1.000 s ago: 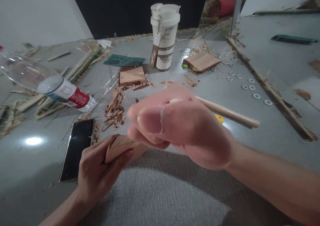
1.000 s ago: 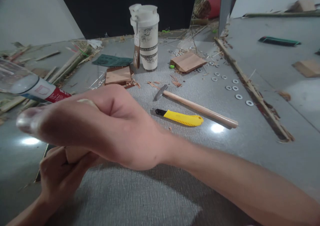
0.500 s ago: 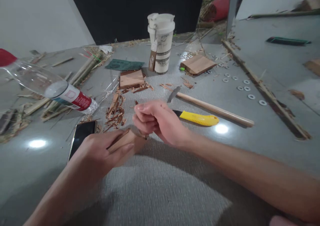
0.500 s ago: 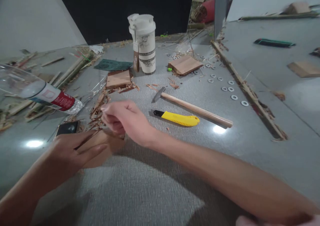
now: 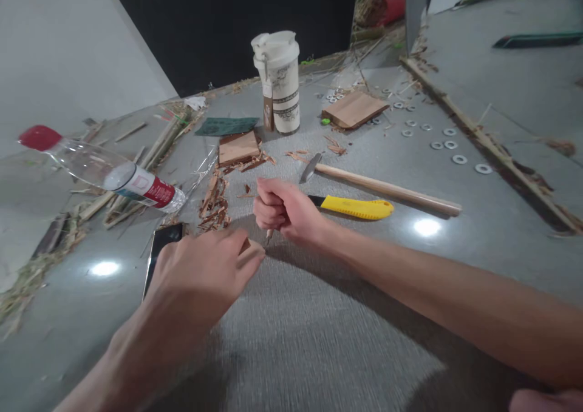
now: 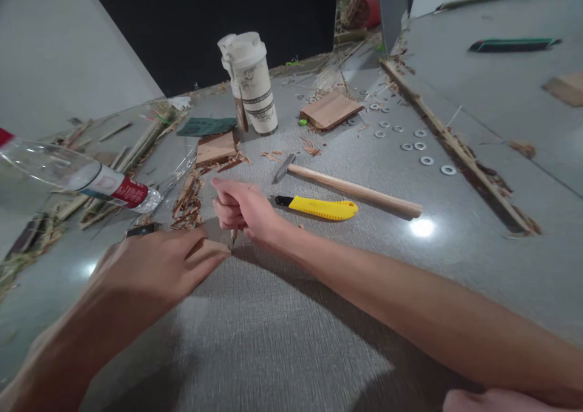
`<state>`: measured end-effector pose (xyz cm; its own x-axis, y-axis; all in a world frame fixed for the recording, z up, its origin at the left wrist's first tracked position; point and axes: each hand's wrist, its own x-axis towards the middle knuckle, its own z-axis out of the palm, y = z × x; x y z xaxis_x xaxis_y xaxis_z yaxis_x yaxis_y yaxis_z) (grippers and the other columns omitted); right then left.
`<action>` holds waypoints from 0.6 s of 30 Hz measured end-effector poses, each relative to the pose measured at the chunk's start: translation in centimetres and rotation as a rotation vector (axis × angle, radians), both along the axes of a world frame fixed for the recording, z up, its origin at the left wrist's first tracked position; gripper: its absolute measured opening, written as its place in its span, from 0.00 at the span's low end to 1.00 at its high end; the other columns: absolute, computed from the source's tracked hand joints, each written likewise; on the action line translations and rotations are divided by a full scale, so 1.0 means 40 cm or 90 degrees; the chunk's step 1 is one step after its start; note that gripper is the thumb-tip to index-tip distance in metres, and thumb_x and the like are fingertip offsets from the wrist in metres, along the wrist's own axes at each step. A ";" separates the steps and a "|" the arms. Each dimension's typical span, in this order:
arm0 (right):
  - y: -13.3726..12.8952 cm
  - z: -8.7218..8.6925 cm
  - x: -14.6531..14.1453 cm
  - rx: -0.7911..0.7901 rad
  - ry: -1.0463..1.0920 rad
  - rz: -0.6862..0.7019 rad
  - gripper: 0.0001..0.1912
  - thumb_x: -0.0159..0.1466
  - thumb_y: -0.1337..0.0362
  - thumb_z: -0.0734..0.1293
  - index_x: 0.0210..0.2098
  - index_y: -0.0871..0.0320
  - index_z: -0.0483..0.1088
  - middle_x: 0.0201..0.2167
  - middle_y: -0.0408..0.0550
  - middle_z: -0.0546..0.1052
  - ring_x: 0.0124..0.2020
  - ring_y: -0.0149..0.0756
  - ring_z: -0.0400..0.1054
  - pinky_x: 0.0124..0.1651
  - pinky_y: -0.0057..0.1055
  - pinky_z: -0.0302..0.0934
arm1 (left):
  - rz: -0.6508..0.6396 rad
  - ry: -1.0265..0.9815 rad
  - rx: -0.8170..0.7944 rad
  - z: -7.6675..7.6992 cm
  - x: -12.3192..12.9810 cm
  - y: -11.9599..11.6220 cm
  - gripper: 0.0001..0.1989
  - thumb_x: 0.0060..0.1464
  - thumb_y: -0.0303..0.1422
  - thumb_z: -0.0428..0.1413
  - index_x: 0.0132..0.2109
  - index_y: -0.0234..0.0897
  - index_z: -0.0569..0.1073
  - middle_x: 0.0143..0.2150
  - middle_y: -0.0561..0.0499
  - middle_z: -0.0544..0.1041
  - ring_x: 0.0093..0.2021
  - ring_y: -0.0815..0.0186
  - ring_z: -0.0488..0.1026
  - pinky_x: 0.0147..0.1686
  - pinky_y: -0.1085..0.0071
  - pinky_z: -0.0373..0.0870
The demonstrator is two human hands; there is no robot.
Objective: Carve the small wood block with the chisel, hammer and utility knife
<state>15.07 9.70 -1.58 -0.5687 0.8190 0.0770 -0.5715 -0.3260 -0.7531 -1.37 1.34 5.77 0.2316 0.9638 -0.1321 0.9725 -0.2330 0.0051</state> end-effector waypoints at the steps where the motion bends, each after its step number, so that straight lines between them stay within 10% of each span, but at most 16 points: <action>1: -0.002 0.004 0.009 -0.004 0.002 -0.013 0.33 0.71 0.48 0.71 0.22 0.51 0.47 0.18 0.30 0.46 0.21 0.28 0.36 0.26 0.32 0.40 | -0.001 0.062 -0.020 0.002 0.015 0.007 0.17 0.69 0.45 0.55 0.34 0.43 0.76 0.32 0.48 0.82 0.32 0.52 0.80 0.30 0.65 0.49; 8: -0.050 -0.002 0.096 0.123 -0.183 -0.155 0.31 0.75 0.34 0.61 0.31 0.54 0.66 0.30 0.41 0.70 0.32 0.32 0.66 0.39 0.32 0.61 | -0.033 0.105 -0.020 -0.012 0.060 0.034 0.11 0.68 0.44 0.55 0.41 0.45 0.76 0.37 0.50 0.85 0.35 0.50 0.83 0.28 0.64 0.47; 14: -0.086 -0.029 0.147 0.307 -0.356 -0.212 0.29 0.81 0.43 0.56 0.31 0.55 0.67 0.28 0.40 0.65 0.31 0.32 0.59 0.36 0.31 0.55 | -0.105 0.040 -0.008 -0.041 0.034 0.021 0.15 0.72 0.34 0.45 0.41 0.46 0.75 0.30 0.52 0.81 0.29 0.57 0.80 0.28 0.62 0.55; 18: -0.084 -0.039 0.168 0.297 -0.348 -0.166 0.30 0.80 0.45 0.58 0.29 0.56 0.70 0.27 0.40 0.68 0.29 0.30 0.60 0.34 0.30 0.55 | -0.117 -0.049 -0.078 -0.033 0.002 -0.002 0.17 0.71 0.29 0.47 0.58 0.50 0.74 0.45 0.52 0.86 0.30 0.63 0.81 0.27 0.66 0.63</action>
<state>21.78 6.35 -3.12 -0.4184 0.8835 0.2108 -0.0932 0.1891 -0.9775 -1.29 1.26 4.45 0.4157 0.8824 -0.2206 0.9094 -0.3991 0.1171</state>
